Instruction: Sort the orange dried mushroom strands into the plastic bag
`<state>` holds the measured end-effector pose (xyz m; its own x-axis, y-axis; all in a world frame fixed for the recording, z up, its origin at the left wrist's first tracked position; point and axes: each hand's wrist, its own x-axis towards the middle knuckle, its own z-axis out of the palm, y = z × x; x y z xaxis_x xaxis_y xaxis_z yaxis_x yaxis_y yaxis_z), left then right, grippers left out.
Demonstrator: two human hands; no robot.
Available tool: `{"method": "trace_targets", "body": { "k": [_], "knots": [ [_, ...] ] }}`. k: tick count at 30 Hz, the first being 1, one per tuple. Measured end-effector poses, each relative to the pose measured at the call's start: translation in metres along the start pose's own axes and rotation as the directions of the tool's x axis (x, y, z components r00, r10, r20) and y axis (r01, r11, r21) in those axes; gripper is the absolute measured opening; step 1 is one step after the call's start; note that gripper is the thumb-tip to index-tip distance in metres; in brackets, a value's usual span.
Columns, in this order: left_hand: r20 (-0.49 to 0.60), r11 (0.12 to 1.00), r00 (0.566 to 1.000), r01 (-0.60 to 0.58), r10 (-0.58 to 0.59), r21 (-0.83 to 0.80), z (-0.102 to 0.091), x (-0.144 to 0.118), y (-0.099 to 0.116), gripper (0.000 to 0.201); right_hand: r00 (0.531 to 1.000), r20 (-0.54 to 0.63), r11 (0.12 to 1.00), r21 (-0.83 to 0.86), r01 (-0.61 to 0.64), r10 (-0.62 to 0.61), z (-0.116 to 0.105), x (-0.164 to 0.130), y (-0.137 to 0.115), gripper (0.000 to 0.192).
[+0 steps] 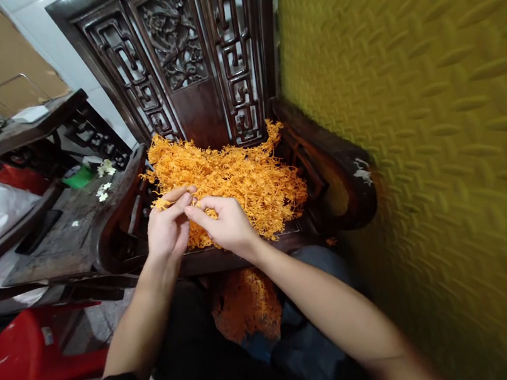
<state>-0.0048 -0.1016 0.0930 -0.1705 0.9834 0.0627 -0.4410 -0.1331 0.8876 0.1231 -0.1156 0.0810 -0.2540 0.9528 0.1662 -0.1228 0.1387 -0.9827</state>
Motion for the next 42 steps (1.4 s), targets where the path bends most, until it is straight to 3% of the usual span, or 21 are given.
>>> {"method": "trace_targets", "body": {
  "k": [2,4,6,7,9,11,14,16,19,21,24,27,29,31,32,34,35,37,39,40,42],
  "knots": [
    [-0.045,0.998,0.999,-0.029,0.027,-0.056,-0.006,0.013,0.003,0.022,0.999,0.006,0.999,-0.033,0.032,-0.032,0.002,-0.005,0.0,0.038],
    [-0.14,0.984,0.979,-0.162,0.151,-0.076,-0.017,0.03,0.009,0.02,0.994,0.113,0.995,-0.095,0.023,-0.012,0.003,-0.01,0.001,0.035],
    [-0.266,0.947,0.913,-0.321,0.31,0.0,-0.028,0.043,0.013,0.019,0.959,0.269,0.989,-0.138,-0.056,0.092,0.003,-0.012,0.001,0.029],
    [-0.259,0.928,0.892,-0.359,0.372,0.096,-0.033,0.046,0.014,0.017,0.935,0.316,0.983,-0.134,-0.124,0.161,0.002,-0.011,0.001,0.024],
    [-0.117,0.84,0.874,-0.405,0.472,0.361,-0.037,0.044,0.01,0.013,0.912,0.317,0.965,-0.059,-0.257,0.262,-0.001,-0.007,0.001,0.018],
    [0.106,0.619,0.827,-0.492,0.552,0.612,-0.038,0.035,0.004,0.009,0.922,0.257,0.952,0.024,-0.305,0.289,-0.004,-0.002,0.0,0.041],
    [0.438,0.151,0.64,-0.656,0.632,0.74,-0.039,0.025,-0.001,0.016,0.945,0.221,0.968,0.016,-0.252,0.242,-0.007,0.001,-0.001,0.044],
    [0.618,-0.087,0.513,-0.724,0.596,0.684,-0.041,0.023,-0.001,0.02,0.956,0.208,0.979,-0.036,-0.201,0.204,-0.006,0.001,-0.001,0.038],
    [0.773,-0.263,0.393,-0.781,0.498,0.567,-0.045,0.024,0.001,0.027,0.965,0.171,0.977,-0.107,-0.182,0.199,-0.004,-0.001,-0.001,0.045],
    [0.818,-0.288,0.352,-0.811,0.455,0.509,-0.046,0.023,0.003,0.027,0.982,0.124,0.97,-0.212,-0.116,0.145,-0.004,-0.002,-0.003,0.047],
    [0.883,-0.289,0.324,-0.858,0.341,0.426,-0.048,0.017,0.006,0.023,0.985,0.14,0.871,-0.466,0.158,-0.104,-0.01,-0.003,-0.006,0.047],
    [0.934,-0.344,0.282,-0.874,0.219,0.345,-0.049,0.009,0.009,0.019,0.906,0.349,0.724,-0.557,0.407,-0.241,-0.019,-0.001,-0.006,0.036],
    [0.947,-0.386,0.254,-0.868,0.194,0.312,-0.049,0.005,0.01,0.017,0.863,0.433,0.681,-0.552,0.482,-0.259,-0.023,0.0,-0.005,0.024],
    [0.934,-0.395,0.279,-0.85,0.225,0.349,-0.052,0.007,0.01,0.018,0.847,0.432,0.653,-0.552,0.519,-0.308,-0.021,-0.003,-0.005,0.024],
    [0.904,-0.38,0.323,-0.828,0.279,0.412,-0.054,0.01,0.011,0.019,0.834,0.428,0.65,-0.531,0.543,-0.347,-0.019,-0.006,-0.007,0.026],
    [0.768,-0.273,0.455,-0.749,0.45,0.604,-0.062,0.023,0.014,0.021,0.777,0.454,0.674,-0.407,0.616,-0.436,-0.012,-0.016,-0.013,0.026],
    [0.648,-0.163,0.53,-0.692,0.547,0.703,-0.067,0.031,0.016,0.021,0.741,0.48,0.694,-0.319,0.646,-0.469,-0.009,-0.021,-0.016,0.024],
    [0.346,0.178,0.667,-0.586,0.66,0.791,-0.076,0.047,0.02,0.012,0.706,0.545,0.76,-0.18,0.625,-0.452,-0.005,-0.027,-0.02,0.019],
    [0.087,0.557,0.786,-0.506,0.612,0.658,-0.079,0.054,0.023,0.009,0.776,0.573,0.871,-0.204,0.447,-0.264,-0.007,-0.026,-0.017,0.02],
    [0.022,0.701,0.839,-0.468,0.544,0.539,-0.078,0.055,0.024,0.014,0.817,0.565,0.913,-0.262,0.312,-0.117,-0.009,-0.023,-0.013,0.023],
    [0.028,0.862,0.912,-0.397,0.41,0.316,-0.072,0.049,0.025,0.022,0.856,0.496,0.926,-0.373,0.06,0.144,-0.013,-0.015,-0.002,0.029]
  ]
}}
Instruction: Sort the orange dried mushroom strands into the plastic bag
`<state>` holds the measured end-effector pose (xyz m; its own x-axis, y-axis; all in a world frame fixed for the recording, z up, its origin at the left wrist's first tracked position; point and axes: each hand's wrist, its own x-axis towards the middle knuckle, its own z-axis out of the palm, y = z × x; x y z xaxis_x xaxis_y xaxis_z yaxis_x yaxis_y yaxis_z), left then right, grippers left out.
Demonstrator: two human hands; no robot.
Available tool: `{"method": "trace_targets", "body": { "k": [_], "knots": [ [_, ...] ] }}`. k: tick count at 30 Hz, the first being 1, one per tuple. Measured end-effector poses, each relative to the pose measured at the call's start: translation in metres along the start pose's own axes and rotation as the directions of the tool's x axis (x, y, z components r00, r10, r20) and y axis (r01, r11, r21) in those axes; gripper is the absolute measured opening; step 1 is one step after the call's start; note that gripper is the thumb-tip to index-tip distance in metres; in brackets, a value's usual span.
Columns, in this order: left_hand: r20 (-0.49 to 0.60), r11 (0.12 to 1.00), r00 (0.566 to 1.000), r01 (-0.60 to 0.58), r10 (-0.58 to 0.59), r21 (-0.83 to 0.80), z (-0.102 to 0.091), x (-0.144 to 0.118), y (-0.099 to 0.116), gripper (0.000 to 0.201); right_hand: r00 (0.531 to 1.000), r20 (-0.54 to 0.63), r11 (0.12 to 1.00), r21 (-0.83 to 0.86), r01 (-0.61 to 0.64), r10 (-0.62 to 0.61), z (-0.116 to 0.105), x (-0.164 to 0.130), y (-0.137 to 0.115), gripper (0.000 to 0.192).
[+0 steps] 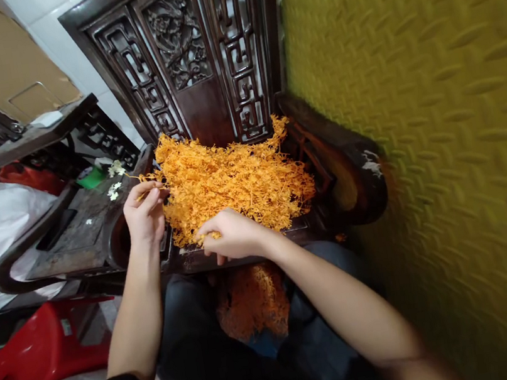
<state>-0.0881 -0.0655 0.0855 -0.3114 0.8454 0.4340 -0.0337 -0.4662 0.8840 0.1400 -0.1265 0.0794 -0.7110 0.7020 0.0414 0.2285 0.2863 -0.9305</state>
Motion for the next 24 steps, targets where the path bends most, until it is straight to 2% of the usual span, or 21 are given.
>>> {"method": "trace_targets", "body": {
  "k": [2,4,8,10,11,12,13,14,15,16,17,18,19,20,21,22,24],
  "knots": [
    [0.102,0.989,0.993,0.067,-0.053,-0.13,0.004,-0.007,0.008,0.024,0.993,-0.011,0.993,0.039,-0.116,0.116,0.0,0.006,0.01,0.037],
    [0.164,0.984,0.985,0.077,-0.05,-0.158,0.007,-0.012,0.018,0.02,0.993,0.004,0.986,0.111,-0.121,0.121,0.005,0.009,0.014,0.044],
    [0.248,0.995,0.968,-0.005,0.029,-0.096,0.006,-0.02,0.033,0.02,0.976,0.162,0.923,0.333,-0.191,0.144,0.024,0.017,0.012,0.03],
    [0.299,0.993,0.952,-0.033,0.065,-0.112,0.006,-0.025,0.042,0.028,0.972,0.2,0.851,0.483,-0.208,0.124,0.03,0.023,0.013,0.033],
    [0.361,0.99,0.929,-0.037,0.084,-0.134,0.005,-0.029,0.047,0.034,0.977,0.186,0.795,0.575,-0.195,0.105,0.031,0.027,0.014,0.039],
    [0.467,0.987,0.878,-0.031,0.103,-0.159,0.005,-0.034,0.054,0.038,0.983,0.157,0.725,0.667,-0.173,0.091,0.03,0.03,0.016,0.045],
    [0.609,0.984,0.785,-0.008,0.116,-0.177,0.006,-0.039,0.061,0.04,0.988,0.125,0.644,0.75,-0.153,0.09,0.028,0.033,0.017,0.049],
    [0.757,0.983,0.642,0.032,0.12,-0.183,0.008,-0.045,0.069,0.038,0.99,0.096,0.557,0.819,-0.139,0.106,0.025,0.035,0.019,0.052],
    [0.887,0.983,0.447,0.078,0.113,-0.164,0.01,-0.052,0.076,0.032,0.988,0.077,0.479,0.868,-0.131,0.132,0.021,0.036,0.019,0.052],
    [0.968,0.987,0.235,0.11,0.087,-0.115,0.014,-0.059,0.082,0.023,0.985,0.065,0.422,0.898,-0.128,0.16,0.018,0.036,0.019,0.052],
    [0.997,0.992,0.052,0.116,0.047,-0.053,0.018,-0.066,0.087,0.015,0.982,0.06,0.395,0.91,-0.127,0.178,0.015,0.035,0.018,0.051],
    [0.996,0.996,-0.089,0.084,-0.007,0.015,0.023,-0.072,0.089,0.014,0.981,0.053,0.397,0.909,-0.124,0.187,0.012,0.033,0.017,0.05],
    [0.984,0.997,-0.168,0.032,-0.065,0.071,0.028,-0.078,0.088,0.018,0.982,0.043,0.426,0.897,-0.118,0.181,0.011,0.031,0.015,0.049],
    [0.968,0.992,-0.218,-0.024,-0.124,0.122,0.032,-0.083,0.085,0.021,0.986,0.027,0.476,0.873,-0.104,0.165,0.009,0.029,0.012,0.048],
    [0.954,0.984,-0.241,-0.068,-0.179,0.168,0.035,-0.086,0.08,0.021,0.989,0.002,0.529,0.845,-0.079,0.146,0.008,0.026,0.01,0.047],
    [0.945,0.976,-0.244,-0.087,-0.217,0.201,0.036,-0.086,0.075,0.02,0.991,-0.037,0.576,0.816,-0.046,0.131,0.007,0.024,0.008,0.046],
    [0.938,0.966,-0.229,-0.084,-0.259,0.246,0.032,-0.081,0.067,0.019,0.981,-0.153,0.629,0.776,0.047,0.116,0.003,0.02,0.004,0.044]
  ]
}}
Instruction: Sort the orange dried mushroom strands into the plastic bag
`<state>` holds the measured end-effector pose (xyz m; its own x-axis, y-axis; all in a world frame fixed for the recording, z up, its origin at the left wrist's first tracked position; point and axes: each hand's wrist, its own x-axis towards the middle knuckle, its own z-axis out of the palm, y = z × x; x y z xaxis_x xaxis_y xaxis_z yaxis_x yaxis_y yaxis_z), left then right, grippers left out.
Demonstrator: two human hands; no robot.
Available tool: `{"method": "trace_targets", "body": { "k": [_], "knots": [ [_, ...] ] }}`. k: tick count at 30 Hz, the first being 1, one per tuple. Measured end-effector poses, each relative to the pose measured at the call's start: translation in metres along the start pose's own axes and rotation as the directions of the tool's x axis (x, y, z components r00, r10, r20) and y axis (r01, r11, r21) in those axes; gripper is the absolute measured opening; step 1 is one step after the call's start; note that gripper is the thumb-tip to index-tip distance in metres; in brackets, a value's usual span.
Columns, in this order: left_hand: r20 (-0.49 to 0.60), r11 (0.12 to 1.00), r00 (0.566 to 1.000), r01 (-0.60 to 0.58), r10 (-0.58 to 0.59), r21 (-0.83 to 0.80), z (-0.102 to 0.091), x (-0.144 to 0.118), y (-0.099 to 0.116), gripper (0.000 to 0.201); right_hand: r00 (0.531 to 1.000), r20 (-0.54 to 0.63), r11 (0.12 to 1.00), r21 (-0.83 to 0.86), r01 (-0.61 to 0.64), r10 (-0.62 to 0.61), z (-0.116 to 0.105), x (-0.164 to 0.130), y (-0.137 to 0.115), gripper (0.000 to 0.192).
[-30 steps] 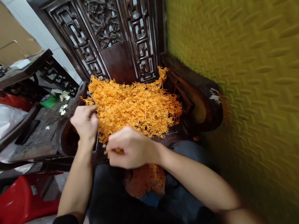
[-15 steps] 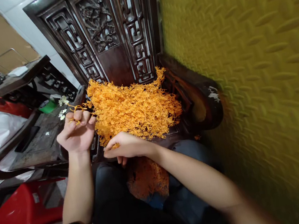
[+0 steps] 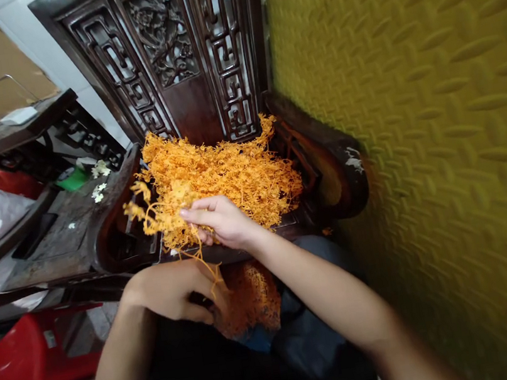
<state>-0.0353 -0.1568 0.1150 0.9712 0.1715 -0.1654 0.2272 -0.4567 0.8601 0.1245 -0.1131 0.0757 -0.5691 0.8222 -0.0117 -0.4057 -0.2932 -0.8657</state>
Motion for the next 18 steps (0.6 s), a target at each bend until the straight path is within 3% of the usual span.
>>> {"method": "trace_targets", "body": {
  "k": [2,5,7,8,10,12,15,16,17,18],
  "knots": [
    [-0.101,0.999,0.995,0.009,-0.013,-0.041,-0.009,-0.014,-0.007,0.027,0.992,-0.083,0.995,0.016,0.099,-0.097,-0.004,-0.003,-0.008,0.043],
    [-0.319,0.991,0.947,-0.012,-0.032,-0.133,-0.022,-0.044,-0.012,0.036,0.971,-0.142,0.978,0.055,0.202,-0.193,-0.016,-0.01,-0.02,0.045],
    [-0.486,0.966,0.873,-0.095,-0.034,-0.239,-0.025,-0.061,-0.018,0.039,0.968,-0.136,0.974,0.052,0.219,-0.211,-0.025,-0.015,-0.026,0.047],
    [-0.58,0.943,0.814,-0.17,-0.028,-0.285,-0.026,-0.066,-0.022,0.045,0.968,-0.136,0.974,0.049,0.221,-0.213,-0.03,-0.017,-0.028,0.048],
    [-0.769,0.894,0.638,-0.324,-0.035,-0.31,-0.025,-0.068,-0.03,0.056,0.967,-0.144,0.973,0.064,0.221,-0.21,-0.037,-0.02,-0.031,0.047],
    [-0.913,0.892,0.405,-0.393,-0.05,-0.223,-0.025,-0.062,-0.035,0.056,0.971,-0.148,0.974,0.102,0.204,-0.188,-0.039,-0.02,-0.033,0.043],
    [-1.0,0.959,-0.026,-0.282,0.016,0.023,-0.025,-0.044,-0.03,0.039,0.982,-0.135,0.985,0.1,0.144,-0.129,-0.035,-0.017,-0.033,0.037],
    [-0.988,0.974,-0.127,-0.196,0.088,0.112,-0.024,-0.037,-0.025,0.035,0.984,-0.131,0.989,0.067,0.129,-0.119,-0.032,-0.016,-0.032,0.036],
    [-0.968,0.976,-0.174,-0.09,0.182,0.2,-0.022,-0.032,-0.019,0.031,0.985,-0.128,0.992,0.022,0.122,-0.118,-0.029,-0.015,-0.032,0.036],
    [-0.943,0.957,-0.163,0.031,0.291,0.29,-0.02,-0.027,-0.013,0.027,0.985,-0.121,0.992,-0.025,0.12,-0.122,-0.026,-0.015,-0.031,0.036]
  ]
}}
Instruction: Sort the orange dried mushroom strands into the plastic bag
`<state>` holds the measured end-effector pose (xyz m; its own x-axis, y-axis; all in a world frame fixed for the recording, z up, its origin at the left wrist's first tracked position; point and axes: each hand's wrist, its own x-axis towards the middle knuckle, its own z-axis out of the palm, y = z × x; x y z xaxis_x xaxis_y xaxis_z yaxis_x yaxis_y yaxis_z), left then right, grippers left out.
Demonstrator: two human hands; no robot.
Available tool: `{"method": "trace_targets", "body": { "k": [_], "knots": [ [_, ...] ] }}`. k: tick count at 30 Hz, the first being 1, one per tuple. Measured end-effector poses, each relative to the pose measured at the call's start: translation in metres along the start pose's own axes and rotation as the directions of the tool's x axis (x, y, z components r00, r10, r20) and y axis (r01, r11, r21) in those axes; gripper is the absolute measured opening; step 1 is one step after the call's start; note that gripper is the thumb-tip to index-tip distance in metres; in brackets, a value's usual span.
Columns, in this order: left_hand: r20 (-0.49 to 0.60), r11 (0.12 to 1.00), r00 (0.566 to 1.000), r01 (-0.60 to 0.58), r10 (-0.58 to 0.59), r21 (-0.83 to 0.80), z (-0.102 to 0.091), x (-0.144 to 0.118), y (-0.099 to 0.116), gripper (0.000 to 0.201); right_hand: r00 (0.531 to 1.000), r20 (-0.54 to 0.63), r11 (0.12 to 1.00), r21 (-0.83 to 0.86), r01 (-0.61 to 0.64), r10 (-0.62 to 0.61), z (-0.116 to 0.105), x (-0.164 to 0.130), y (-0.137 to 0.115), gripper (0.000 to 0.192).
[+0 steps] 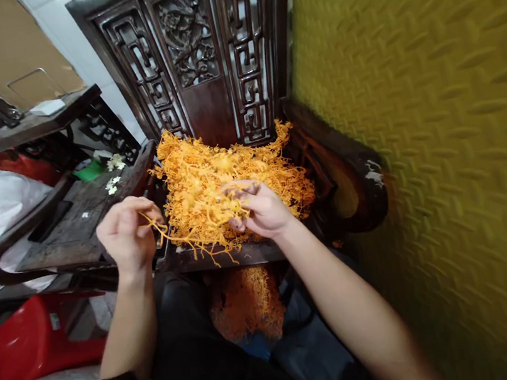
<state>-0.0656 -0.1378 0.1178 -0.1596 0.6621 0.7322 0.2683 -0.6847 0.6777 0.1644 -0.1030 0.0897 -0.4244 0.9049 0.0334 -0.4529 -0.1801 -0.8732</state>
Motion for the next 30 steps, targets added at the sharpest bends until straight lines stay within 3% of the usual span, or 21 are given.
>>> {"method": "trace_targets", "body": {
  "k": [1,3,5,8,10,11,13,14,16,18,20,21,23,25,30],
  "knots": [
    [0.066,0.988,0.992,-0.112,0.106,0.108,0.004,-0.001,0.007,0.022,1.0,0.008,0.999,-0.042,-0.001,0.001,0.003,0.0,0.0,0.036],
    [0.266,0.913,0.934,-0.311,0.241,0.265,0.01,-0.005,0.018,0.013,1.0,0.021,0.996,-0.094,-0.011,0.013,0.006,0.0,0.0,0.037],
    [0.435,0.847,0.861,-0.421,0.262,0.324,0.015,-0.009,0.025,0.014,0.999,0.033,0.995,-0.097,-0.01,0.014,0.007,0.0,0.0,0.038],
    [0.579,0.827,0.791,-0.453,0.2,0.334,0.019,-0.011,0.028,0.019,0.998,0.053,0.997,-0.07,-0.023,0.027,0.006,0.0,-0.001,0.039],
    [0.61,0.88,0.784,-0.362,0.11,0.307,0.019,-0.011,0.027,0.023,0.997,0.058,0.997,-0.056,-0.056,0.059,0.006,0.001,-0.002,0.038],
    [0.621,0.93,0.783,-0.26,0.045,0.261,0.018,-0.01,0.026,0.023,0.996,0.058,0.996,-0.046,-0.071,0.073,0.007,0.001,-0.001,0.037],
    [0.644,0.995,0.758,0.064,-0.102,0.083,0.017,-0.009,0.023,0.027,0.994,0.071,0.996,-0.019,-0.087,0.088,0.008,0.001,0.001,0.035],
    [0.652,0.969,0.739,0.245,-0.171,-0.023,0.017,-0.009,0.02,0.032,0.992,0.083,0.995,-0.004,-0.096,0.096,0.009,0.001,0.003,0.035],
    [0.661,0.826,0.693,0.529,-0.287,-0.196,0.02,-0.011,0.012,0.045,0.986,0.12,0.993,0.026,-0.118,0.114,0.01,0.002,0.007,0.037],
    [0.66,0.681,0.641,0.684,-0.392,-0.26,0.025,-0.013,0.003,0.051,0.977,0.162,0.987,0.051,-0.151,0.141,0.01,0.002,0.011,0.039],
    [0.646,0.612,0.6,0.75,-0.471,-0.251,0.032,-0.015,-0.004,0.049,0.96,0.23,0.98,0.078,-0.182,0.16,0.008,0.001,0.014,0.041],
    [0.619,0.606,0.605,0.756,-0.501,-0.248,0.035,-0.016,-0.006,0.043,0.953,0.258,0.977,0.09,-0.191,0.162,0.007,0.001,0.014,0.041],
    [0.548,0.63,0.645,0.735,-0.534,-0.251,0.041,-0.019,-0.008,0.036,0.948,0.281,0.977,0.104,-0.188,0.152,0.005,0.0,0.013,0.04],
    [0.512,0.666,0.674,0.707,-0.533,-0.238,0.046,-0.021,-0.008,0.041,0.954,0.262,0.979,0.102,-0.177,0.145,0.004,-0.001,0.011,0.04],
    [0.536,0.709,0.697,0.665,-0.476,-0.235,0.05,-0.023,-0.006,0.049,0.954,0.259,0.98,0.087,-0.18,0.152,0.002,0.001,0.016,0.042]
  ]
}}
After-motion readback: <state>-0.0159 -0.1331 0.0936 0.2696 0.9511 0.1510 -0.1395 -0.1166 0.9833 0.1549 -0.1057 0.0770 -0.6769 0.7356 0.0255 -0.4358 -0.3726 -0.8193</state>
